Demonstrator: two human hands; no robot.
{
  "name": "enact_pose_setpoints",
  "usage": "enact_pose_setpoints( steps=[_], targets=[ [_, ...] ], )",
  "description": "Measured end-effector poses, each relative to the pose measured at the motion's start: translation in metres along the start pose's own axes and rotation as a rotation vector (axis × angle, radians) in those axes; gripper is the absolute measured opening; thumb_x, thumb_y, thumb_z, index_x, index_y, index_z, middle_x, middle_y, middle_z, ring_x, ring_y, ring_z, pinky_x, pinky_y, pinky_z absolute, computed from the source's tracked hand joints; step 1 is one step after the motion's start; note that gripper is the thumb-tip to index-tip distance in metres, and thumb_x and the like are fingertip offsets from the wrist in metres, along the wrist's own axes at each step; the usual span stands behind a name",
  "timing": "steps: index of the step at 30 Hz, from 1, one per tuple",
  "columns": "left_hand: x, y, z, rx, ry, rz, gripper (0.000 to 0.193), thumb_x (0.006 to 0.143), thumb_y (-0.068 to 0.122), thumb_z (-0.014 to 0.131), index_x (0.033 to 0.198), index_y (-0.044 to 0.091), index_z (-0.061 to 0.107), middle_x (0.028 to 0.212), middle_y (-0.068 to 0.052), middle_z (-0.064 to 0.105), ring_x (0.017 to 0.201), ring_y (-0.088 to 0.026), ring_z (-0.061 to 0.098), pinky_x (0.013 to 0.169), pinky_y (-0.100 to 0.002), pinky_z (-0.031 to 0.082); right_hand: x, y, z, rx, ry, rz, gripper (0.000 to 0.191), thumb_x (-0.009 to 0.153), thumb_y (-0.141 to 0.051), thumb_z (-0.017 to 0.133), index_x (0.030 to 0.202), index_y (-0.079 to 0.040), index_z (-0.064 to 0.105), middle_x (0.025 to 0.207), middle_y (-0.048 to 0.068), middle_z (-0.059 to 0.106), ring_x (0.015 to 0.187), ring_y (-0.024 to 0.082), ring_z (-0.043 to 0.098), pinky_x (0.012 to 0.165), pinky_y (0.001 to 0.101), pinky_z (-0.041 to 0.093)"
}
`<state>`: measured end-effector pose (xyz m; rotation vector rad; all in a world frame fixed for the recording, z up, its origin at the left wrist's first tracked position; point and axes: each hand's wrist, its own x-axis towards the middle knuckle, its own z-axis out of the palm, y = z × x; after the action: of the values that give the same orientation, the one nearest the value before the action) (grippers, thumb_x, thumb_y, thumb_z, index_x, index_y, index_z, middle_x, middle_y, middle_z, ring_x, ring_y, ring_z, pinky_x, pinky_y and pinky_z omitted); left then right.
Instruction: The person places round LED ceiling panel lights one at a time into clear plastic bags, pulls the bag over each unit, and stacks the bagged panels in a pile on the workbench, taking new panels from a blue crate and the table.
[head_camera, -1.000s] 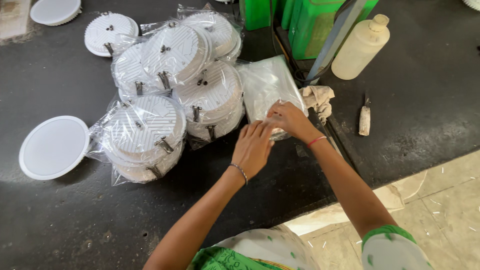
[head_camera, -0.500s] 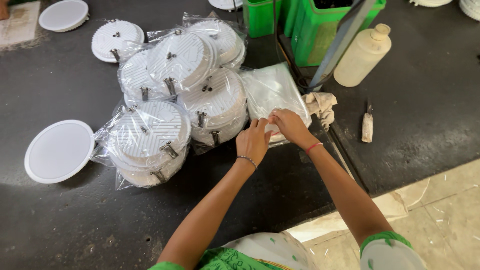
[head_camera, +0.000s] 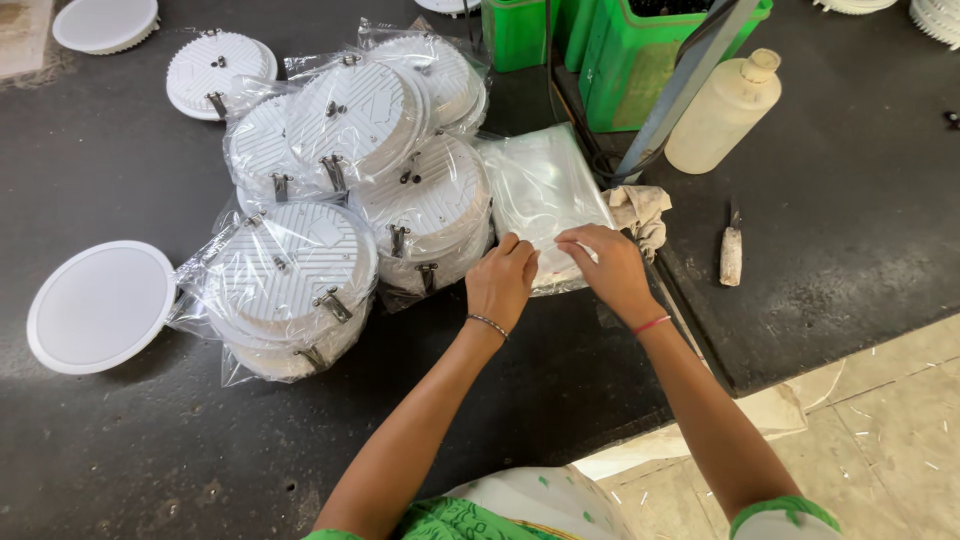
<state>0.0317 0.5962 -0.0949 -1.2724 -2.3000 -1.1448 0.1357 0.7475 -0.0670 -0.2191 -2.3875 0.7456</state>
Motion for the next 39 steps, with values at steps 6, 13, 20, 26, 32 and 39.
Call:
enact_pose_setpoints(
  steps=[6,13,20,26,32,39],
  targets=[
    [0.004,0.005,0.016,-0.046,0.03,0.017,0.033,0.072,0.011,0.076,0.101,0.01,0.061,0.099,-0.006,0.055,0.093,-0.03,0.06,0.074,-0.045,0.049,-0.003,-0.003,0.01,-0.083,0.042,-0.04,0.007,0.087,-0.012,0.075,0.091,-0.007,0.073,0.09,0.005,0.071,0.092,0.028,0.065,0.084,0.0409,0.048],
    [0.01,-0.017,0.049,0.017,0.056,-0.097,0.026,0.078,0.006,0.076,0.093,0.018,0.058,0.097,-0.003,0.052,0.096,-0.029,0.059,0.077,-0.043,0.048,-0.029,-0.026,0.008,-0.208,0.09,-0.005,0.009,0.084,-0.011,0.077,0.083,-0.012,0.068,0.087,0.0,0.068,0.094,0.024,0.062,0.085,0.0402,0.04],
    [0.003,-0.019,0.057,0.071,0.133,-0.018,0.026,0.08,0.003,0.073,0.095,0.02,0.061,0.095,-0.002,0.05,0.093,-0.026,0.057,0.076,-0.044,0.047,-0.058,-0.03,-0.032,-0.282,0.254,0.048,0.011,0.091,-0.001,0.072,0.094,-0.01,0.066,0.094,0.006,0.066,0.093,0.027,0.063,0.085,0.0427,0.047],
    [0.003,-0.031,0.065,0.122,0.162,-0.056,0.024,0.085,0.003,0.071,0.091,0.023,0.061,0.097,-0.001,0.051,0.095,-0.026,0.057,0.078,-0.043,0.049,-0.08,-0.034,-0.1,-0.539,0.477,0.091,0.02,0.096,0.016,0.062,0.099,-0.004,0.063,0.099,0.012,0.062,0.094,0.029,0.061,0.079,0.0429,0.049],
    [0.013,-0.02,0.039,0.108,-0.084,-0.17,0.025,0.07,0.009,0.073,0.092,0.019,0.067,0.101,-0.006,0.057,0.098,-0.03,0.059,0.085,-0.048,0.049,-0.077,-0.073,-0.177,-0.236,0.604,0.158,0.011,0.112,0.005,0.059,0.102,0.002,0.058,0.091,0.006,0.06,0.071,0.011,0.057,0.062,0.0264,0.043],
    [0.029,0.007,-0.085,-1.185,-0.451,-0.168,0.049,0.095,0.029,0.07,0.138,0.01,0.056,0.121,-0.008,0.072,0.119,-0.022,0.067,0.102,-0.036,0.053,-0.033,-0.146,-0.108,-0.048,0.149,0.163,0.01,0.091,-0.005,0.082,0.099,-0.005,0.075,0.084,0.004,0.069,0.068,0.01,0.057,0.062,0.0253,0.044]
  ],
)
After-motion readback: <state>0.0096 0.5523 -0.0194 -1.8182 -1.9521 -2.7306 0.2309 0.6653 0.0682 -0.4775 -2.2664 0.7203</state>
